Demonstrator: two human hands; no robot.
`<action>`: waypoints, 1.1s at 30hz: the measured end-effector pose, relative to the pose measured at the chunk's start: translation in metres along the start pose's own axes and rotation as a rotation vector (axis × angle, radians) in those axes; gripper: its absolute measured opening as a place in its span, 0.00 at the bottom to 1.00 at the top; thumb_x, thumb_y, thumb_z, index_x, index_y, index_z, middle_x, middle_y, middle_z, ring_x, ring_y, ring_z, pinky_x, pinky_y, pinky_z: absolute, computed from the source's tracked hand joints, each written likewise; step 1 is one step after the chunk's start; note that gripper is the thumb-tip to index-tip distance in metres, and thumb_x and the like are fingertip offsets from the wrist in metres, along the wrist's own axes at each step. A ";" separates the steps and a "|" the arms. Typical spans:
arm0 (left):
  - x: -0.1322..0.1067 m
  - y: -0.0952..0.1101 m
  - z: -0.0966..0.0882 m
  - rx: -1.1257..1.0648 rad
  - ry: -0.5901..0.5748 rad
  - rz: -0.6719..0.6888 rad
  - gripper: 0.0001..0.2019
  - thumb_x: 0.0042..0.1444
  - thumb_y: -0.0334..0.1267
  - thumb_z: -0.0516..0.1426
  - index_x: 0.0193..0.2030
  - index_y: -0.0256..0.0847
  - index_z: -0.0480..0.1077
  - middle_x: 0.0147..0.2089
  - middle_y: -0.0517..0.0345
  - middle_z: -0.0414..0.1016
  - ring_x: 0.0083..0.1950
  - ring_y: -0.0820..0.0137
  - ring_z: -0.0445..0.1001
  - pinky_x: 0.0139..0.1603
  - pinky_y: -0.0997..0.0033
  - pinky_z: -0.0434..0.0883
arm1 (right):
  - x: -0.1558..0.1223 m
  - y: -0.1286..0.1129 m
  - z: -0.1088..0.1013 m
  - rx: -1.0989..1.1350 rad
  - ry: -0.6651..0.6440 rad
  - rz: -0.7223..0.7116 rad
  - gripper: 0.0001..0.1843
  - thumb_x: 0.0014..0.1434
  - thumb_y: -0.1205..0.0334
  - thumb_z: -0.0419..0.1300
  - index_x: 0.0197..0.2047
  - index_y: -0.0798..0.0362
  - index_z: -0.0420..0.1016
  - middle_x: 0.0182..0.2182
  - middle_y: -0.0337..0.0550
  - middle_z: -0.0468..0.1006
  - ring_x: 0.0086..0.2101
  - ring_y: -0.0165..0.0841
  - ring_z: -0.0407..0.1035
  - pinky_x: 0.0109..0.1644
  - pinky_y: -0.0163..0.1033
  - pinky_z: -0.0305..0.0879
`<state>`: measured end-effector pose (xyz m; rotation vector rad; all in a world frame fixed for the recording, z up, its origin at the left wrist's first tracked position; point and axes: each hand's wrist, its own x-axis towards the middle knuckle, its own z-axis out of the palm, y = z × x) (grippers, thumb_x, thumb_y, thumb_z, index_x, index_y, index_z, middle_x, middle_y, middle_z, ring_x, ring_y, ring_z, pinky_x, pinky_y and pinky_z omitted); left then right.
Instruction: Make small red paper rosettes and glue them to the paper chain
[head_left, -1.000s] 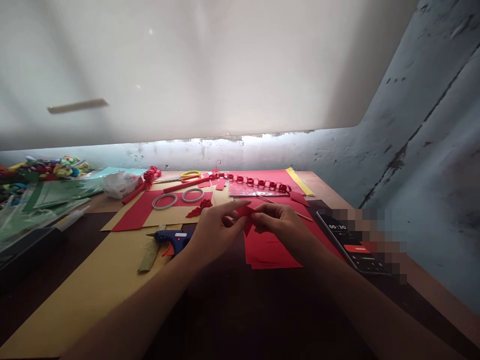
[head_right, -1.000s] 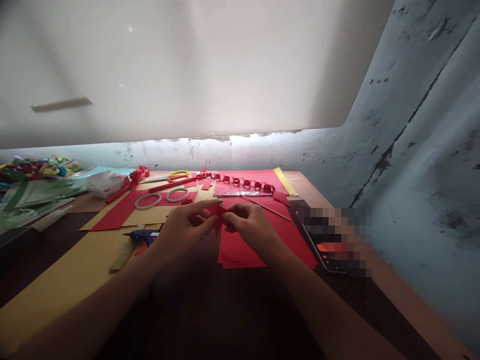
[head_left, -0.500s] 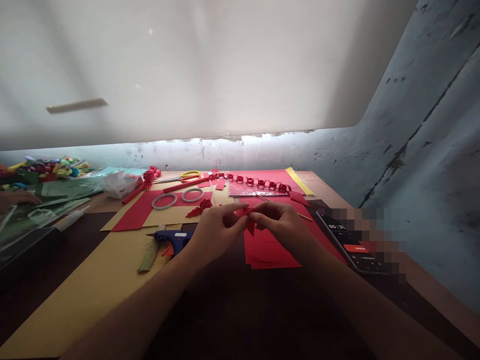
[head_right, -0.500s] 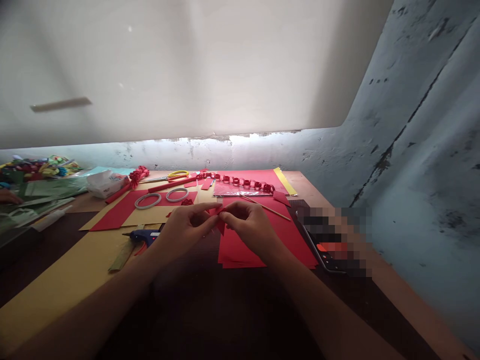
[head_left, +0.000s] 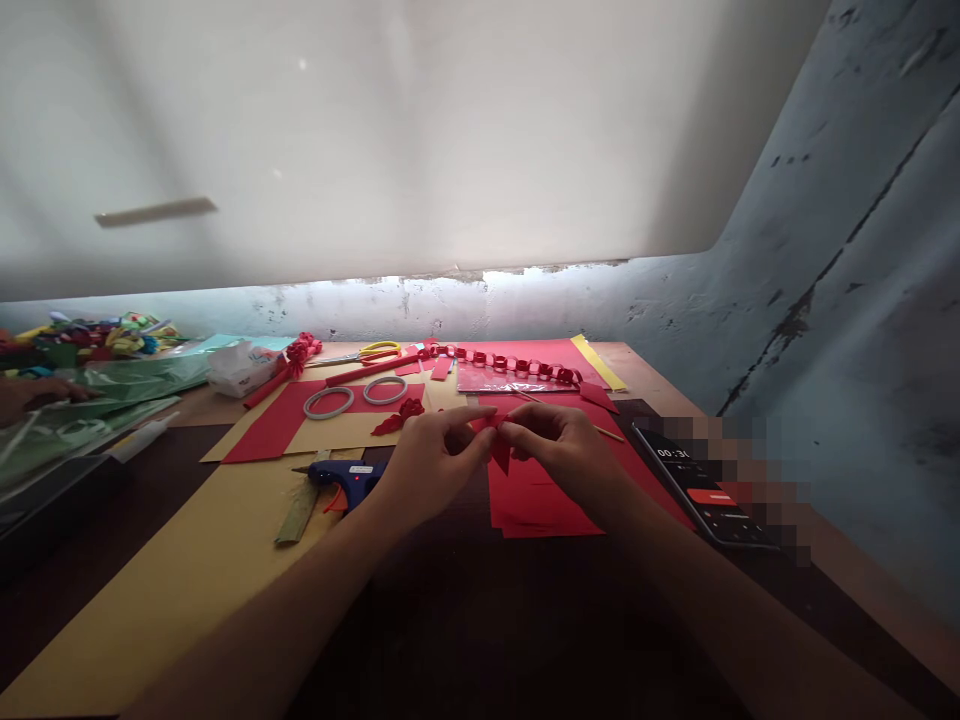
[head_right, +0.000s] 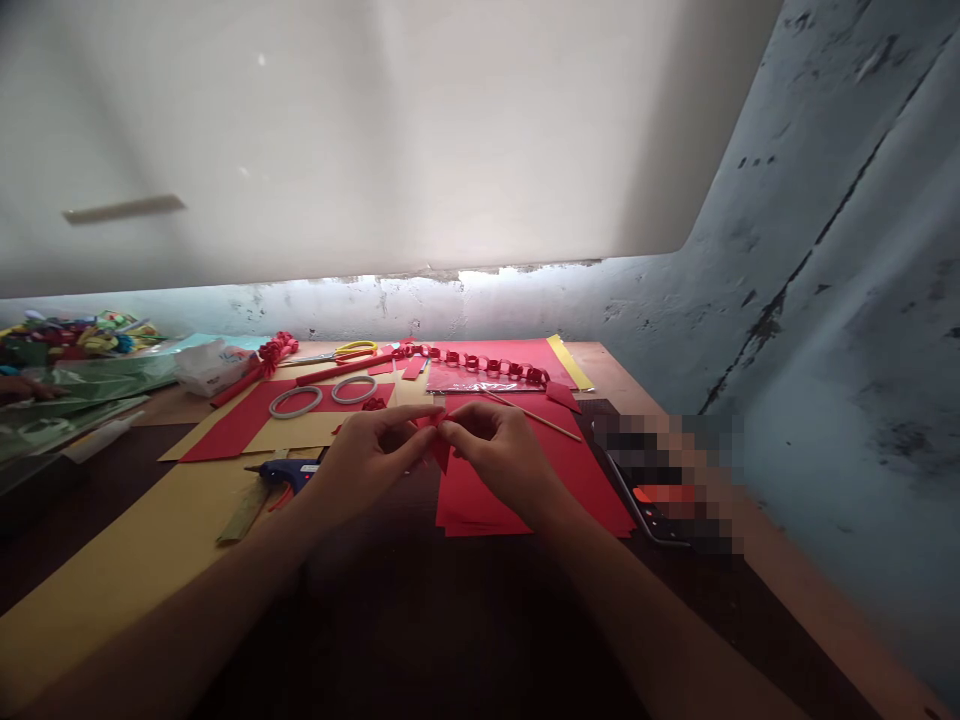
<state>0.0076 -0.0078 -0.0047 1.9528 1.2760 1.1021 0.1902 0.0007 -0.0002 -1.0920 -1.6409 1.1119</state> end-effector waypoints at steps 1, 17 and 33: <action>0.000 0.000 0.000 0.003 0.001 -0.001 0.16 0.62 0.43 0.58 0.52 0.40 0.79 0.25 0.61 0.77 0.25 0.72 0.72 0.29 0.73 0.66 | 0.000 0.000 0.000 0.003 -0.002 -0.004 0.10 0.60 0.54 0.63 0.33 0.52 0.78 0.29 0.41 0.79 0.33 0.33 0.70 0.39 0.40 0.66; 0.000 -0.003 0.000 -0.008 0.003 -0.002 0.16 0.63 0.44 0.57 0.51 0.39 0.79 0.25 0.60 0.78 0.26 0.72 0.72 0.29 0.73 0.67 | 0.002 0.003 0.001 -0.045 0.021 -0.049 0.11 0.60 0.54 0.63 0.34 0.54 0.79 0.29 0.41 0.78 0.32 0.33 0.69 0.38 0.39 0.64; 0.000 -0.001 0.001 0.036 0.030 0.022 0.16 0.61 0.43 0.59 0.51 0.40 0.79 0.23 0.62 0.75 0.24 0.73 0.71 0.28 0.73 0.64 | 0.002 0.007 0.003 -0.046 0.021 -0.037 0.09 0.60 0.57 0.61 0.33 0.53 0.78 0.27 0.41 0.78 0.30 0.32 0.69 0.36 0.39 0.64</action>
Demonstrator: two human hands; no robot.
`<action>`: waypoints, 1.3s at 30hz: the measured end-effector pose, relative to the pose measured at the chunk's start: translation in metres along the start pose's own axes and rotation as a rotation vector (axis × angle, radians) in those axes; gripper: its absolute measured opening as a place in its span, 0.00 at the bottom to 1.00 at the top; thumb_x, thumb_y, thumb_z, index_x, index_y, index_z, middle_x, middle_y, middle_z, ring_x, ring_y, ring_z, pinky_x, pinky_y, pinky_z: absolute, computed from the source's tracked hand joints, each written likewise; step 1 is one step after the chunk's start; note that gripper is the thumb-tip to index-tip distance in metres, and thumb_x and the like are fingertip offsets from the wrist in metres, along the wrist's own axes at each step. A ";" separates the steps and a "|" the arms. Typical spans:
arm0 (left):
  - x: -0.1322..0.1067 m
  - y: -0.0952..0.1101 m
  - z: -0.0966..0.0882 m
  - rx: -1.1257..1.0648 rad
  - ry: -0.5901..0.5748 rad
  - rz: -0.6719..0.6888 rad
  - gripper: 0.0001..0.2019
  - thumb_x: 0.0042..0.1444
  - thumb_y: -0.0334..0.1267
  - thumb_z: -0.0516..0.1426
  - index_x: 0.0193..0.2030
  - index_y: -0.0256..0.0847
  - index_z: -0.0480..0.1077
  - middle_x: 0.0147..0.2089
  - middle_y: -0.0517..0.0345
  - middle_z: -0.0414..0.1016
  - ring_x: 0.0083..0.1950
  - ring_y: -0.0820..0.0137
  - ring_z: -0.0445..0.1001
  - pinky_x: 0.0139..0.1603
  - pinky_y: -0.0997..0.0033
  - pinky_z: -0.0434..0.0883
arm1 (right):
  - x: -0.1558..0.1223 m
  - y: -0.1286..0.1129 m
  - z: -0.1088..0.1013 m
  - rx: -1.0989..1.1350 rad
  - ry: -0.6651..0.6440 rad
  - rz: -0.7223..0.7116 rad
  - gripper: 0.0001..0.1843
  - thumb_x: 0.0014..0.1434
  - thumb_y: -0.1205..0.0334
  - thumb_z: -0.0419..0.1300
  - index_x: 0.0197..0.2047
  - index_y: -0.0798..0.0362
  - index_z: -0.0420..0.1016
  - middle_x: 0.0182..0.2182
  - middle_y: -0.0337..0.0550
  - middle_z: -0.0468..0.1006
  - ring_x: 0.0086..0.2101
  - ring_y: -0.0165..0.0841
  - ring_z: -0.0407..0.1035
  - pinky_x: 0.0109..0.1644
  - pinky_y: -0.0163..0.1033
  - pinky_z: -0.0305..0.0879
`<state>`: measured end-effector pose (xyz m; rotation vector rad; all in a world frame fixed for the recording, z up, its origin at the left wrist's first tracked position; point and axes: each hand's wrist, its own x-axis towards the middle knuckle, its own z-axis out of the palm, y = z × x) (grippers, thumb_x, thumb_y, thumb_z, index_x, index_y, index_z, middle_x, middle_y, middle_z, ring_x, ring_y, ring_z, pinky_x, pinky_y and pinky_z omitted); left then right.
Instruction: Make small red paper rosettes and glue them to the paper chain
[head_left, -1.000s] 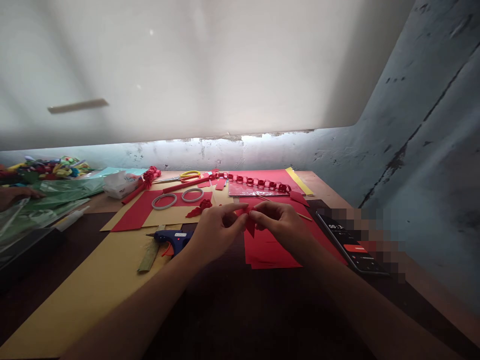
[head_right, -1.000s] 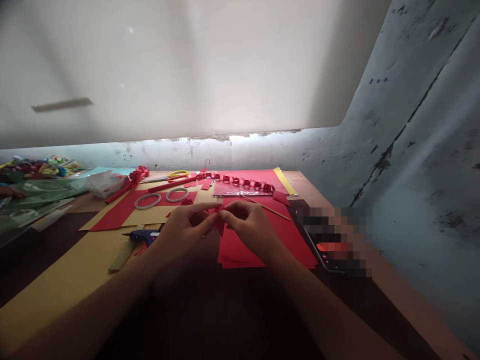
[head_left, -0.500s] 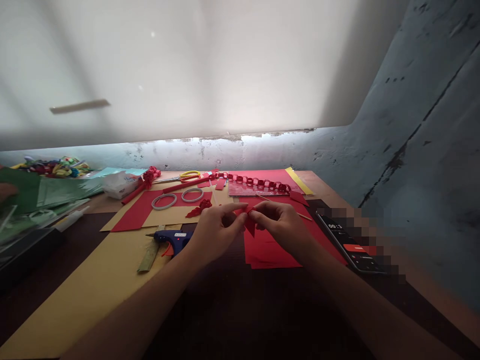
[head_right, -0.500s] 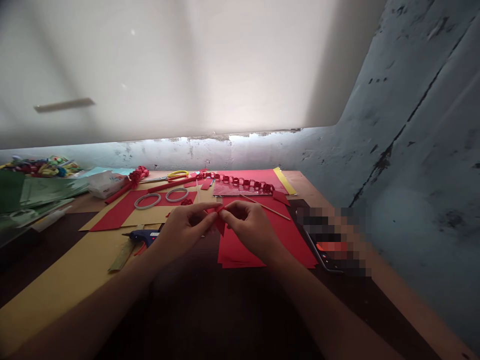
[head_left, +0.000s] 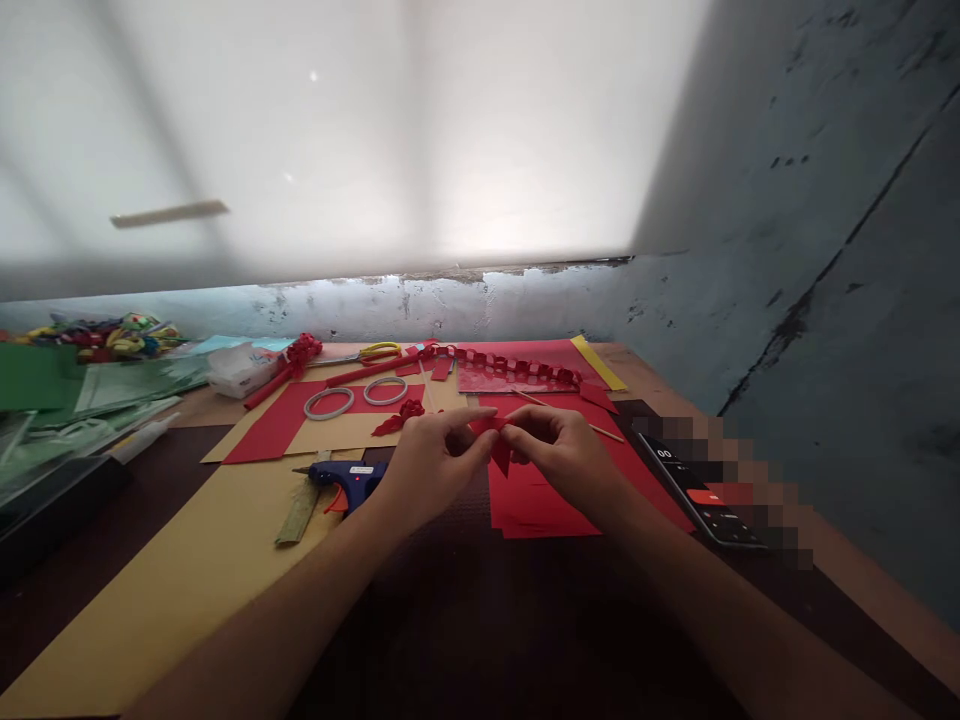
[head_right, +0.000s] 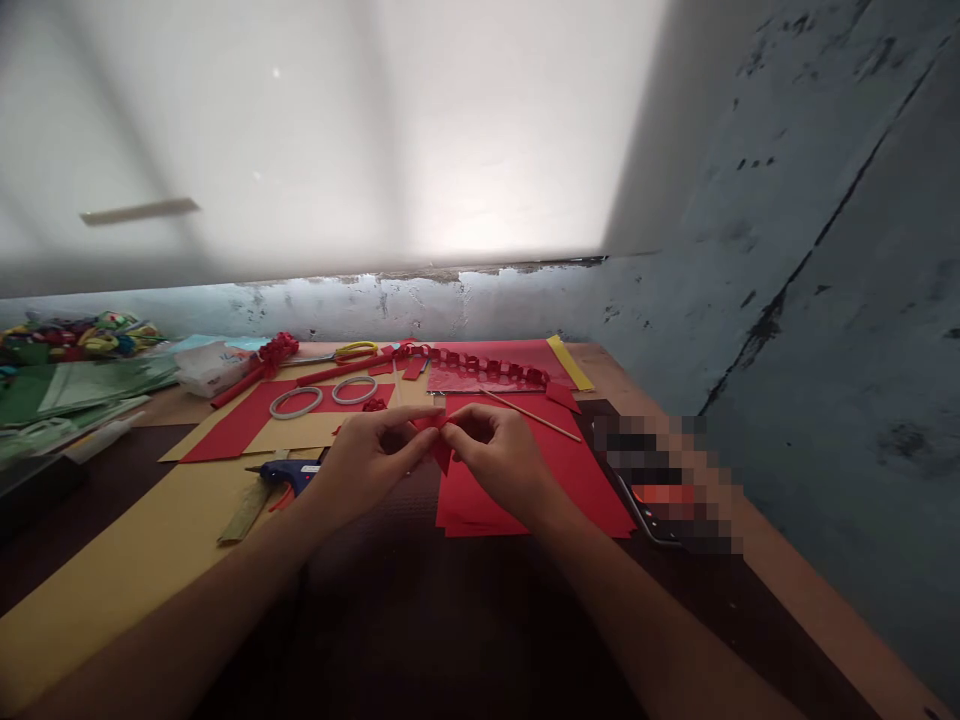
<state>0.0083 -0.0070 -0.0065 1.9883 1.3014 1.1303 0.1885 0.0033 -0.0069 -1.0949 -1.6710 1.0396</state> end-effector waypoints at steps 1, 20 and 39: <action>0.000 0.000 0.000 0.005 0.001 0.000 0.15 0.61 0.43 0.59 0.51 0.40 0.79 0.23 0.62 0.75 0.24 0.73 0.71 0.28 0.73 0.64 | 0.000 0.000 0.000 0.013 -0.003 -0.004 0.09 0.60 0.57 0.62 0.33 0.53 0.78 0.27 0.41 0.78 0.30 0.32 0.69 0.36 0.39 0.64; 0.000 0.001 -0.001 -0.065 -0.017 -0.031 0.17 0.63 0.43 0.57 0.52 0.37 0.78 0.26 0.59 0.79 0.26 0.72 0.74 0.30 0.74 0.69 | -0.002 -0.008 0.001 0.053 -0.013 -0.023 0.11 0.60 0.54 0.62 0.34 0.53 0.79 0.27 0.40 0.77 0.29 0.31 0.68 0.35 0.38 0.65; -0.002 0.002 0.000 -0.018 -0.015 0.002 0.15 0.62 0.40 0.57 0.51 0.37 0.79 0.24 0.61 0.75 0.25 0.73 0.70 0.29 0.74 0.66 | 0.000 -0.004 0.001 0.000 0.006 -0.006 0.09 0.59 0.58 0.61 0.31 0.53 0.78 0.25 0.39 0.77 0.27 0.31 0.67 0.33 0.38 0.63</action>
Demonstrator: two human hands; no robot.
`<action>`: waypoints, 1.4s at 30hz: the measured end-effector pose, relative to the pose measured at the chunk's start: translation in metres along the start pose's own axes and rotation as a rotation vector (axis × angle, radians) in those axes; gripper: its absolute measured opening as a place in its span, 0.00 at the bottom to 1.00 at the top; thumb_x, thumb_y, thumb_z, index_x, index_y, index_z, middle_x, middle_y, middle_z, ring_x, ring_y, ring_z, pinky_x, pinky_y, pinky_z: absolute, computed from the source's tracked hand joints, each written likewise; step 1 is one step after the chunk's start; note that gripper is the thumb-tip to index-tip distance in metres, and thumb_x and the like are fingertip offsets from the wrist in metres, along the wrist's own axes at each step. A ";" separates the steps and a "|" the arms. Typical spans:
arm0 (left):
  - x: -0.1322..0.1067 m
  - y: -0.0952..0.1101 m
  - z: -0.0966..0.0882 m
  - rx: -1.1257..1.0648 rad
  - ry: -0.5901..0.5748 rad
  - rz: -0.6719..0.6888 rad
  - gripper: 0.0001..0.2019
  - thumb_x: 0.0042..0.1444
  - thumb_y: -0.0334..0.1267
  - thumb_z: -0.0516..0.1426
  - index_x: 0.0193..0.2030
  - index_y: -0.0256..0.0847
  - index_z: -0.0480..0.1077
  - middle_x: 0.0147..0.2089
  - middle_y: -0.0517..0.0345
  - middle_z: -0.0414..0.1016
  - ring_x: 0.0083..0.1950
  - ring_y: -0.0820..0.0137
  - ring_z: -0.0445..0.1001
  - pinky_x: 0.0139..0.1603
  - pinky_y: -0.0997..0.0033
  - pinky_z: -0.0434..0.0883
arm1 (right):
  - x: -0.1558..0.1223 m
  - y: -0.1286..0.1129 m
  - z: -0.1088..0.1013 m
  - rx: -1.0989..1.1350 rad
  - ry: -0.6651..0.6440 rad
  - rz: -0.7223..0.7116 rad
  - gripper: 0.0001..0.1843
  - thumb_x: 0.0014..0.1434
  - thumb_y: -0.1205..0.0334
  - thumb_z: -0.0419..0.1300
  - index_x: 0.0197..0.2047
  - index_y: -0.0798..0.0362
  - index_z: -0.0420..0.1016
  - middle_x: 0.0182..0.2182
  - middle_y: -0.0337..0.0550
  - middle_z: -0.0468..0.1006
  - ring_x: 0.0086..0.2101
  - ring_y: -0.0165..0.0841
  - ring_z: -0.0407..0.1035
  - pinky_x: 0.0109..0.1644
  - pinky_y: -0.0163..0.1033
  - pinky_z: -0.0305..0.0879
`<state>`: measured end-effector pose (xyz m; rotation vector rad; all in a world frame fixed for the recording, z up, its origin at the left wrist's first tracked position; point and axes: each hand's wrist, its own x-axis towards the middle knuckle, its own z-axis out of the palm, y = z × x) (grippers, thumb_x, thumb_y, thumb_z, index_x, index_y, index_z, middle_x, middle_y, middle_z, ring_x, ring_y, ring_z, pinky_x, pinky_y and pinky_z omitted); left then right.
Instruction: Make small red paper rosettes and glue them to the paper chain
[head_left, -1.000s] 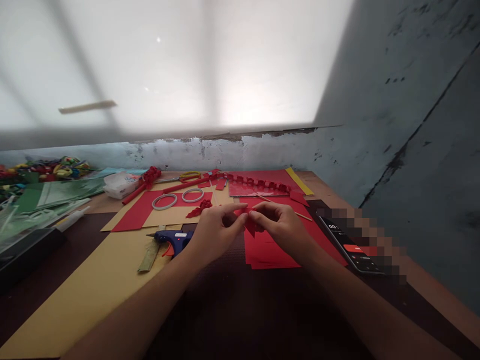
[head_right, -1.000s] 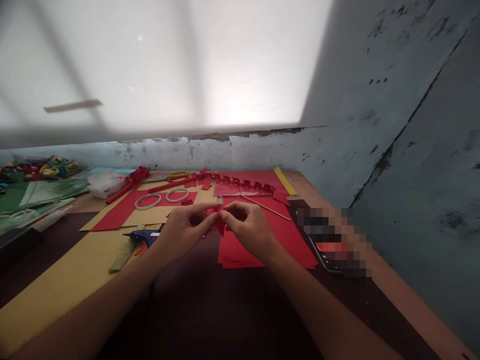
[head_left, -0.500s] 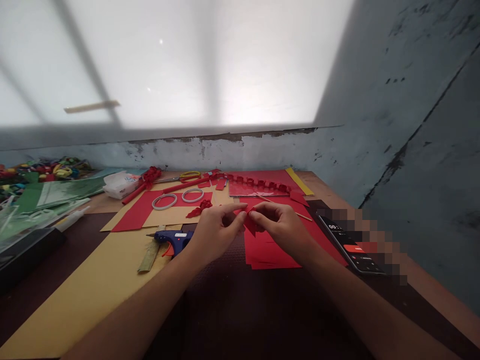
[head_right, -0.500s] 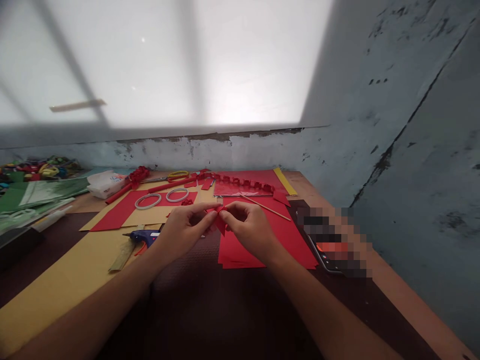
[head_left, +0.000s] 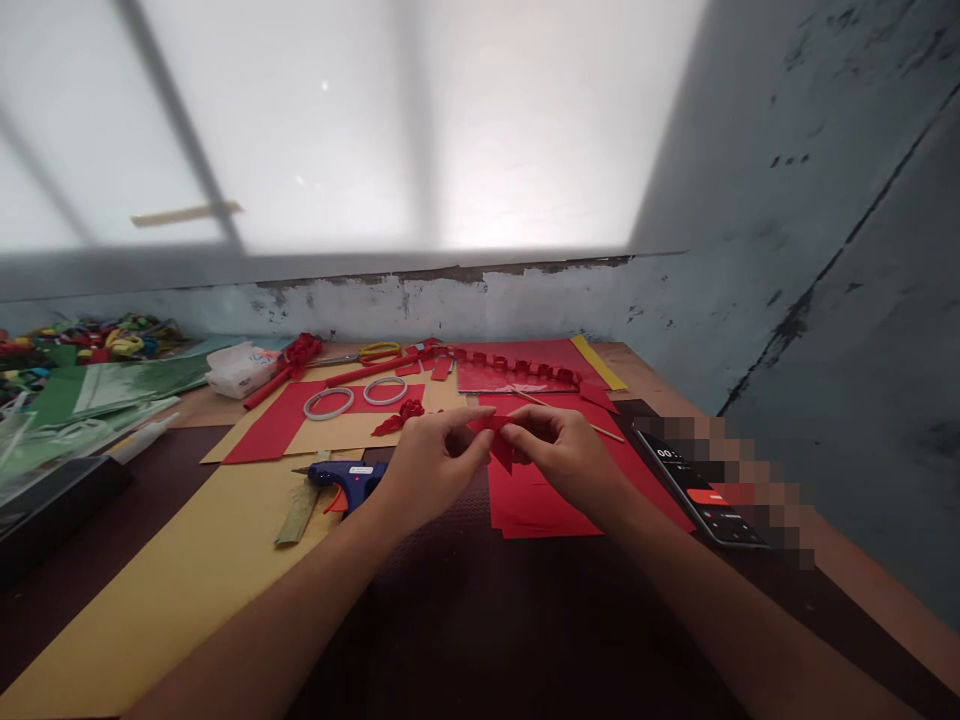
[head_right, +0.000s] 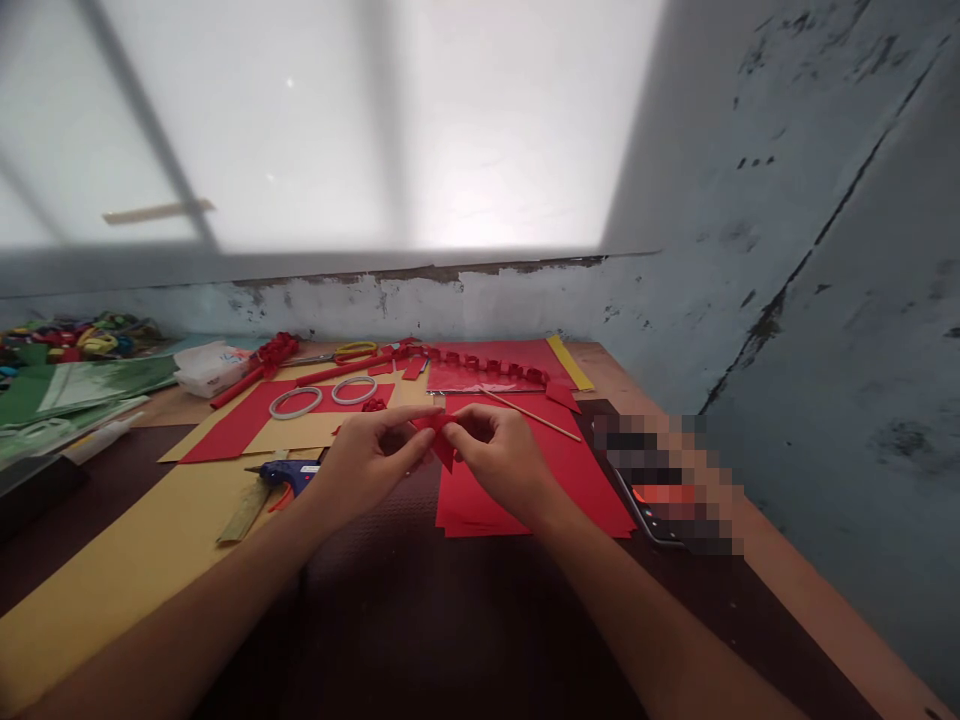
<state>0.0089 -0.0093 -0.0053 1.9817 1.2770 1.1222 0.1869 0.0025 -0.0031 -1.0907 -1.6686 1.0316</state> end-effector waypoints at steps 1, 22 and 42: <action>0.000 0.000 0.000 0.001 -0.001 0.002 0.15 0.62 0.40 0.57 0.51 0.37 0.79 0.23 0.61 0.74 0.25 0.73 0.69 0.29 0.74 0.66 | 0.000 0.000 0.000 -0.002 0.001 0.005 0.09 0.59 0.58 0.61 0.32 0.53 0.78 0.25 0.39 0.77 0.28 0.31 0.68 0.33 0.38 0.63; 0.000 -0.002 0.001 -0.089 -0.009 0.017 0.15 0.62 0.37 0.57 0.53 0.40 0.78 0.26 0.59 0.78 0.26 0.73 0.74 0.29 0.75 0.68 | -0.004 0.003 0.004 -0.035 0.058 -0.116 0.06 0.62 0.60 0.60 0.44 0.49 0.71 0.37 0.41 0.79 0.31 0.32 0.76 0.33 0.38 0.72; 0.006 -0.007 -0.001 -0.523 -0.036 -0.143 0.13 0.57 0.41 0.64 0.45 0.36 0.80 0.35 0.52 0.84 0.35 0.68 0.82 0.39 0.71 0.79 | -0.003 0.000 0.004 0.081 0.060 -0.047 0.08 0.58 0.60 0.64 0.41 0.52 0.75 0.32 0.41 0.79 0.30 0.31 0.72 0.31 0.36 0.67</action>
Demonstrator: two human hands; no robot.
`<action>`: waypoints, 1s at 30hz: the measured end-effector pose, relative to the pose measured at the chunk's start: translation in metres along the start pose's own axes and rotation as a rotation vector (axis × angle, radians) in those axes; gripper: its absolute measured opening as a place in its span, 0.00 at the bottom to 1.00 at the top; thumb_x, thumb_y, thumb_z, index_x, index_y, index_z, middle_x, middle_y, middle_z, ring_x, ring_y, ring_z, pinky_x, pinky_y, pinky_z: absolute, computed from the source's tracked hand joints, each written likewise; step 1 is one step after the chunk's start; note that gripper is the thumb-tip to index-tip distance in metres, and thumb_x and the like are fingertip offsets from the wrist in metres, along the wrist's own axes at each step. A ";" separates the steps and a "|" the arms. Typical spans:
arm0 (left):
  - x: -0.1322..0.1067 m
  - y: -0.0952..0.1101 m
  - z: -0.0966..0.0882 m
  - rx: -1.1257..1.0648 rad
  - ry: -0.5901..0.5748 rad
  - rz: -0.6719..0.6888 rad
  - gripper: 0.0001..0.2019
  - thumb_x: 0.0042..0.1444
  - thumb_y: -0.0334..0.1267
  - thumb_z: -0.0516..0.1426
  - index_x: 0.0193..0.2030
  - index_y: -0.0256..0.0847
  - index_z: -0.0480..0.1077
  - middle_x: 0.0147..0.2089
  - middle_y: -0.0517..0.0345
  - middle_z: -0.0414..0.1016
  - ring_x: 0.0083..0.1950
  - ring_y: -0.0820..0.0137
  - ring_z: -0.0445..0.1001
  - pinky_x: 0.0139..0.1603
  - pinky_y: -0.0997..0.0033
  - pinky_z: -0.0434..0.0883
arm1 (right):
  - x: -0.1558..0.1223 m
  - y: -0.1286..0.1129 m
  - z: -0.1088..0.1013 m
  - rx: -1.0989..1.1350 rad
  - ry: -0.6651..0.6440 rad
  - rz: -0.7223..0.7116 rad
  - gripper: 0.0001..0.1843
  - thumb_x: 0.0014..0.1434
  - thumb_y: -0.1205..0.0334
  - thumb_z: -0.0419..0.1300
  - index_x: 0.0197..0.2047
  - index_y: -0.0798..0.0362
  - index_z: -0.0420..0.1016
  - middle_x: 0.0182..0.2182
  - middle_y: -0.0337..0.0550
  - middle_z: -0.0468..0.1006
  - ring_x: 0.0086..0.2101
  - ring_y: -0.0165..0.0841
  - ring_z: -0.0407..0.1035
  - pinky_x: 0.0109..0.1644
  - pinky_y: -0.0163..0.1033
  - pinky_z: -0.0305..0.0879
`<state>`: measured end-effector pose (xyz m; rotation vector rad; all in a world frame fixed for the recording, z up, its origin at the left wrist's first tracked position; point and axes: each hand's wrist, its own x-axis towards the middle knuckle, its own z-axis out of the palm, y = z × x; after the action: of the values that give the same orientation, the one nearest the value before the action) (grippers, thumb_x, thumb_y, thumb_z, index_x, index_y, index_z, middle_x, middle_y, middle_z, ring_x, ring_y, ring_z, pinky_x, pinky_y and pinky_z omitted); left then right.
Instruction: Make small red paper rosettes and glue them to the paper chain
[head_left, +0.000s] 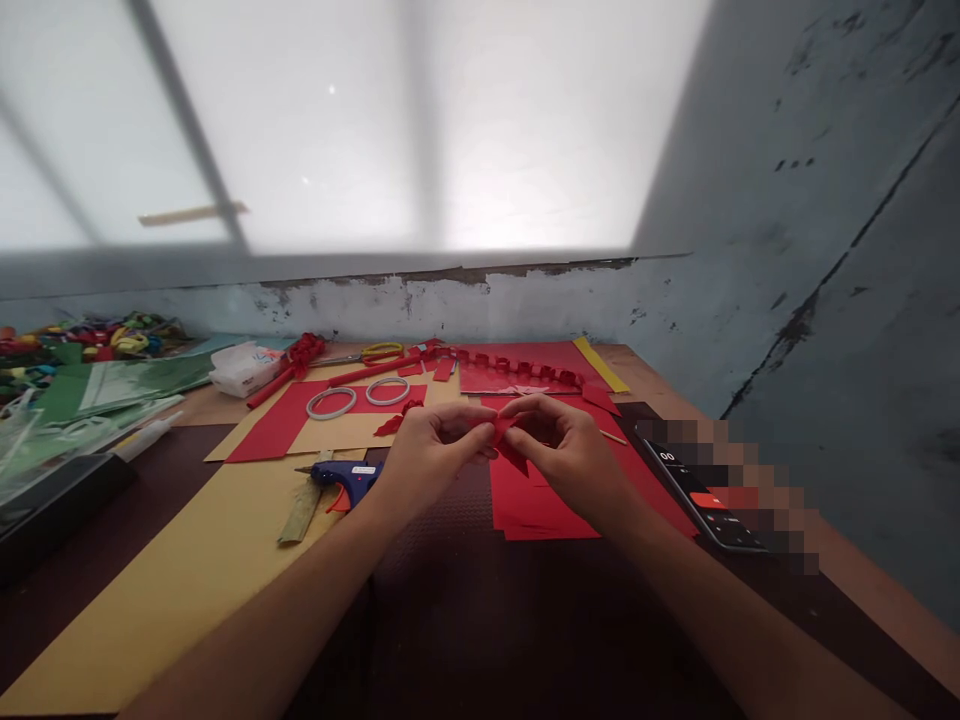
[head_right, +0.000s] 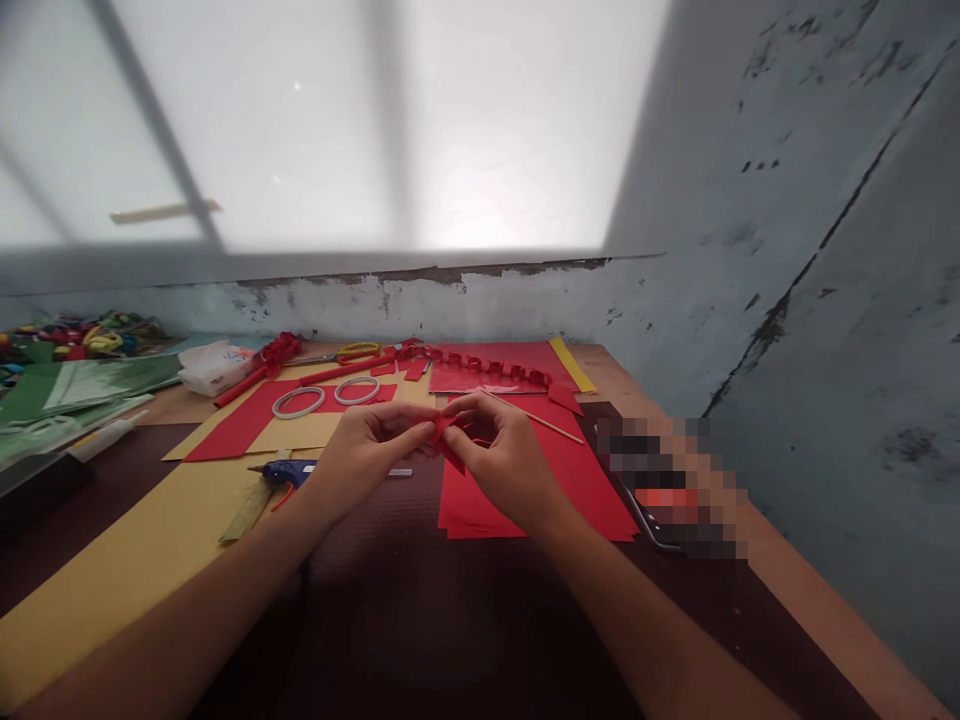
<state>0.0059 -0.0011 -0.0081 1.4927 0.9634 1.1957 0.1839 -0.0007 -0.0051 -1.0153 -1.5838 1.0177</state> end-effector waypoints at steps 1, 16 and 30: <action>0.000 0.000 0.000 -0.008 -0.001 0.005 0.13 0.57 0.41 0.64 0.45 0.36 0.80 0.35 0.52 0.84 0.35 0.68 0.82 0.39 0.71 0.79 | 0.000 0.000 0.000 0.009 0.002 0.002 0.08 0.58 0.60 0.64 0.41 0.52 0.75 0.32 0.41 0.78 0.30 0.31 0.72 0.31 0.36 0.67; 0.000 0.000 0.000 -0.193 -0.029 -0.123 0.15 0.57 0.44 0.65 0.46 0.35 0.81 0.40 0.47 0.84 0.39 0.65 0.83 0.43 0.68 0.79 | -0.002 0.002 0.000 -0.031 0.009 -0.106 0.04 0.59 0.62 0.64 0.38 0.51 0.76 0.31 0.39 0.77 0.32 0.31 0.72 0.36 0.38 0.70; 0.000 0.002 -0.001 -0.474 -0.073 -0.250 0.10 0.52 0.38 0.69 0.37 0.32 0.81 0.37 0.48 0.83 0.38 0.68 0.81 0.43 0.72 0.78 | -0.003 -0.003 -0.003 -0.098 -0.002 -0.154 0.11 0.58 0.64 0.65 0.45 0.49 0.76 0.38 0.41 0.80 0.38 0.34 0.75 0.44 0.42 0.74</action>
<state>0.0050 -0.0017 -0.0063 1.0012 0.7277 1.0850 0.1870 -0.0038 -0.0026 -0.9419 -1.6992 0.8430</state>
